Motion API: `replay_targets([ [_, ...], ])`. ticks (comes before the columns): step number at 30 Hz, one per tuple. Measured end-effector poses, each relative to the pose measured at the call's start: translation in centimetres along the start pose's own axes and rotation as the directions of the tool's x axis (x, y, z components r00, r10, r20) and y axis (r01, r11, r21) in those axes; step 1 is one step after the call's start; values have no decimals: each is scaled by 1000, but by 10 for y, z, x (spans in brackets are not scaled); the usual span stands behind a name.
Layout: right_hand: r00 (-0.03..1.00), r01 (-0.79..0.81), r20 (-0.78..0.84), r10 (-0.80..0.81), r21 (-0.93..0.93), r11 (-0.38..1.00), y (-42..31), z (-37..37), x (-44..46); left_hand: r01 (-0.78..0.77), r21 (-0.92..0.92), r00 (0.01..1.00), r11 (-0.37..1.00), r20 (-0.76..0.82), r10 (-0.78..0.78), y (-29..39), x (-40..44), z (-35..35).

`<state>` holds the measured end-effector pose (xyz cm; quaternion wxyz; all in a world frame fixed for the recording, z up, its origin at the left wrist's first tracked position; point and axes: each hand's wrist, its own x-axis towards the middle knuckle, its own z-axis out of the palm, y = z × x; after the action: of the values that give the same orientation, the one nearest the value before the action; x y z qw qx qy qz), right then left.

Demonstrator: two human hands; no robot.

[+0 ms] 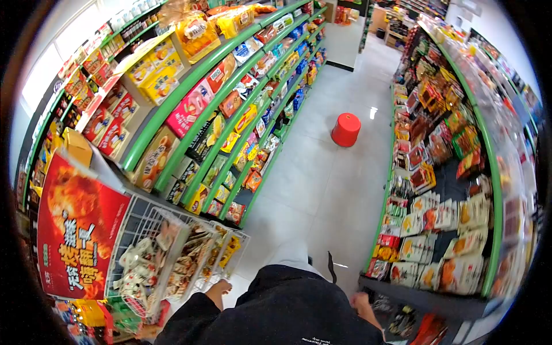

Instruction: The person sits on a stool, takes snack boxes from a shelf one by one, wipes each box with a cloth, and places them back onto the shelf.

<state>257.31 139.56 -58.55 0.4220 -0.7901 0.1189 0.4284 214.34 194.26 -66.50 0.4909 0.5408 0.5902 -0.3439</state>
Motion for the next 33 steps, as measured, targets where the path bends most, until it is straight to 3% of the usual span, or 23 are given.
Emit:
replay_targets([
  [1, 997, 63, -38, -65, -39, 997, -37, -30, 39, 29, -49, 1000, 998, -1, -29, 8, -23, 0],
  [3, 979, 151, -136, -155, -34, 988, -133, -85, 105, 17, -411, 981, 912, 184, 64, 11, 7, 1],
  [5, 985, 140, -143, -99, 312, 940, -217, -120, 166, 23, -424, 988, 906, 149, 44, 70, 8, 29],
  [7, 968, 182, -200, -149, 157, 971, -318, -134, 188, 86, -416, 996, 905, 70, -63, 139, 9, 52],
  [8, 949, 294, -160, -272, 137, 946, -341, -146, 206, -197, -151, 975, 969, 76, 210, 167, 15, 60],
  [10, 965, 240, -156, -212, 192, 951, -388, -146, 231, -164, -142, 946, 976, 258, 196, 240, 89, 92],
  [11, 976, 189, -159, -151, 263, 946, -404, -143, 238, -339, 287, 921, 896, 296, 254, 283, 113, 90],
  [12, 987, 79, -155, -52, 173, 982, -413, -147, 249, -419, 404, 900, 813, 307, 311, 346, 130, 87],
  [14, 993, 53, 93, -66, 133, 990, -393, -163, 285, -542, 442, 838, 715, 355, 416, 477, 166, 76],
  [16, 966, 243, 136, -221, -178, 953, -403, -173, 292, -681, 288, 686, 674, -70, 724, 635, 96, 32],
  [17, 968, 231, 149, -200, -240, 943, -408, -179, 306, -594, 268, 749, 759, -160, 643, 723, 40, 6],
  [18, 977, 179, 157, -141, -259, 949, -421, -185, 321, -642, 165, 719, 749, -209, 663, 775, 44, -10],
  [19, 983, 118, 165, -76, -262, 958, -435, -191, 338, -748, 151, 583, 647, -317, 748, 823, 38, -24],
  [21, 982, 56, 187, -4, -278, 959, -468, -210, 378, -815, -130, 573, 565, -333, 749, 917, -30, -60],
  [22, 979, 43, 201, 18, -296, 954, -486, -220, 403, -807, -144, 581, 572, -357, 731, 949, -37, -73],
  [24, 972, 29, 227, 52, -339, 940, -535, -251, 438, -834, -387, 544, 394, -455, 705, 990, -63, -78],
  [26, 966, 36, 249, 66, -383, 923, -582, -277, 491, -781, -476, 623, 404, -549, 557, 993, -38, -51],
  [28, 962, 26, 256, 89, -416, 909, -640, -293, 542, -637, -614, 757, 467, -612, 229, 957, 21, 17],
  [29, 963, 21, 251, 101, -442, 897, -676, -298, 569, -370, -585, 877, 722, -476, 63, 929, 59, 57],
  [31, 962, -46, 209, 176, -509, 860, -766, -319, 606, -44, -449, 917, 893, -374, -143, 887, 85, 142],
  [32, 958, -88, 185, 217, -533, 842, -816, -330, 618, 97, -224, 983, 970, -129, -128, 860, 75, 171],
  [33, 892, -64, 339, 301, -564, 823, -826, -373, 697, 123, -32, 985, 992, 125, -118, 852, 50, 188],
])
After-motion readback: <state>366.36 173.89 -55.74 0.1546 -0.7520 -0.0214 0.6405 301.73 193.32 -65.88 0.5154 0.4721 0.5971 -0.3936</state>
